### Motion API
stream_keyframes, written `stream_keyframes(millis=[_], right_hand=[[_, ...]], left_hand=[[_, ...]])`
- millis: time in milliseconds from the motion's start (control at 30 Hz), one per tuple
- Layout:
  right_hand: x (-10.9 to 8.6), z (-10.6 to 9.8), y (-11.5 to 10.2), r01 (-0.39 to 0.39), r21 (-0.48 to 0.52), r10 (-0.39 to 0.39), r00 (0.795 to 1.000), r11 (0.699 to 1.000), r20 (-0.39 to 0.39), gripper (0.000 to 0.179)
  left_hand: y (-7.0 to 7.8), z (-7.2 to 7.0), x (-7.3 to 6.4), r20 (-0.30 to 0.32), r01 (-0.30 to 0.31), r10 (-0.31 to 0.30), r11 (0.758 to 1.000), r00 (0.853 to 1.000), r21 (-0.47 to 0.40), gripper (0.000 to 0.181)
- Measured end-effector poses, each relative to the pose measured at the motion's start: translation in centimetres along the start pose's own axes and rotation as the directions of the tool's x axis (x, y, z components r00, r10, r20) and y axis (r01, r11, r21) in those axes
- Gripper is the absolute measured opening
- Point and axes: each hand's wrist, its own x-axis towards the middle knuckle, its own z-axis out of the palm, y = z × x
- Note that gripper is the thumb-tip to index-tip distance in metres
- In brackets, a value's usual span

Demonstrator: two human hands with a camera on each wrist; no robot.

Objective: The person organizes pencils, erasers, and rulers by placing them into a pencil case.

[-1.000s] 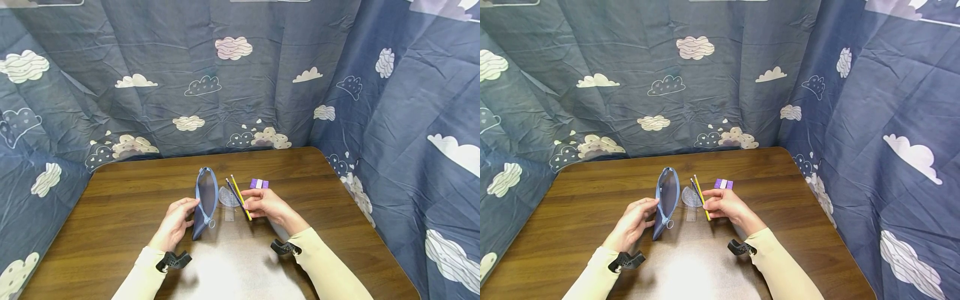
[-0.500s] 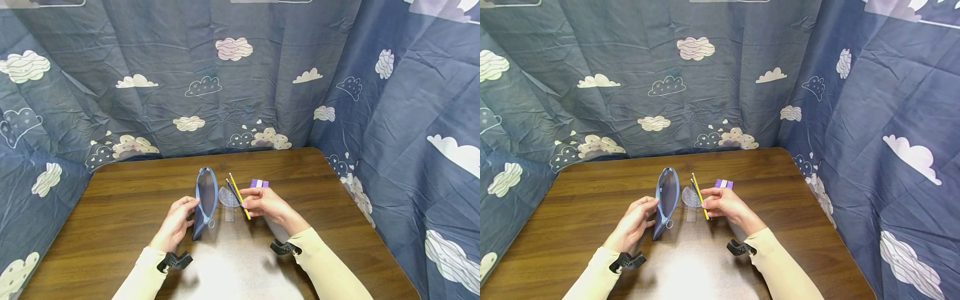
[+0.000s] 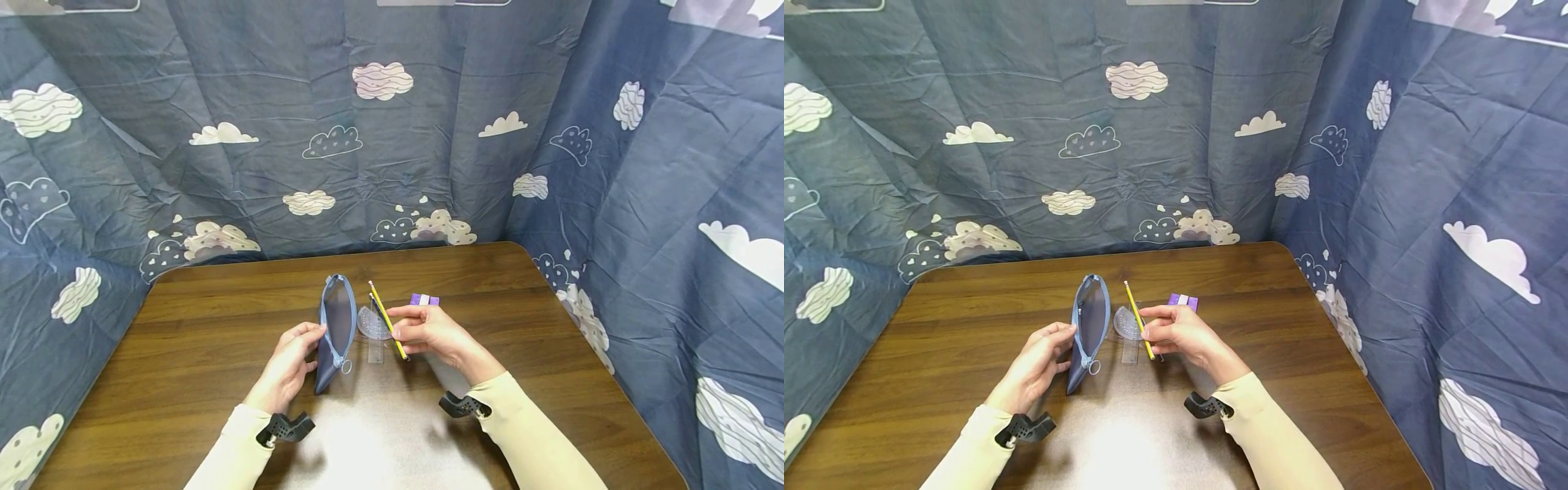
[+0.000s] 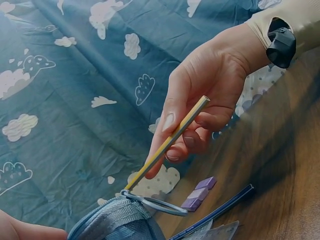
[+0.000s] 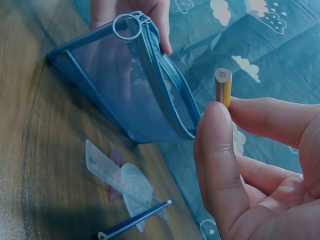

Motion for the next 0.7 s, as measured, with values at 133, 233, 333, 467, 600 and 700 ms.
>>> stream_keyframes(millis=[133, 233, 333, 467, 600, 700], right_hand=[[0.0, 0.2, -0.3, 0.000, 0.005, 0.000, 1.000, 1.000, 0.010, 0.058], [0.1, 0.3, -0.6, -0.007, 0.004, 0.007, 1.000, 1.000, 0.010, 0.057], [0.1, 0.5, -0.7, -0.010, -0.006, 0.010, 1.000, 1.000, 0.010, 0.056], [0.2, 0.7, -0.7, -0.006, -0.022, 0.006, 1.000, 1.000, 0.018, 0.057], [0.4, 0.9, -0.7, -0.010, -0.021, 0.011, 1.000, 1.000, 0.025, 0.057], [0.5, 1.1, -0.9, -0.012, -0.017, 0.012, 0.999, 1.000, 0.034, 0.057]], left_hand=[[0.0, -0.1, 0.0, -0.001, 0.001, -0.001, 1.000, 1.000, -0.002, 0.016], [0.0, -0.1, 0.0, -0.003, 0.003, -0.003, 1.000, 1.000, -0.006, 0.016], [0.0, -0.1, 0.0, -0.004, 0.000, 0.000, 1.000, 1.000, -0.002, 0.015], [-0.1, -0.1, -0.1, -0.007, -0.002, 0.002, 1.000, 1.000, 0.004, 0.015], [-0.1, -0.1, 0.0, -0.004, -0.002, 0.002, 1.000, 1.000, 0.007, 0.015], [-0.1, 0.0, 0.0, 0.001, -0.003, 0.003, 1.000, 1.000, 0.009, 0.016]])
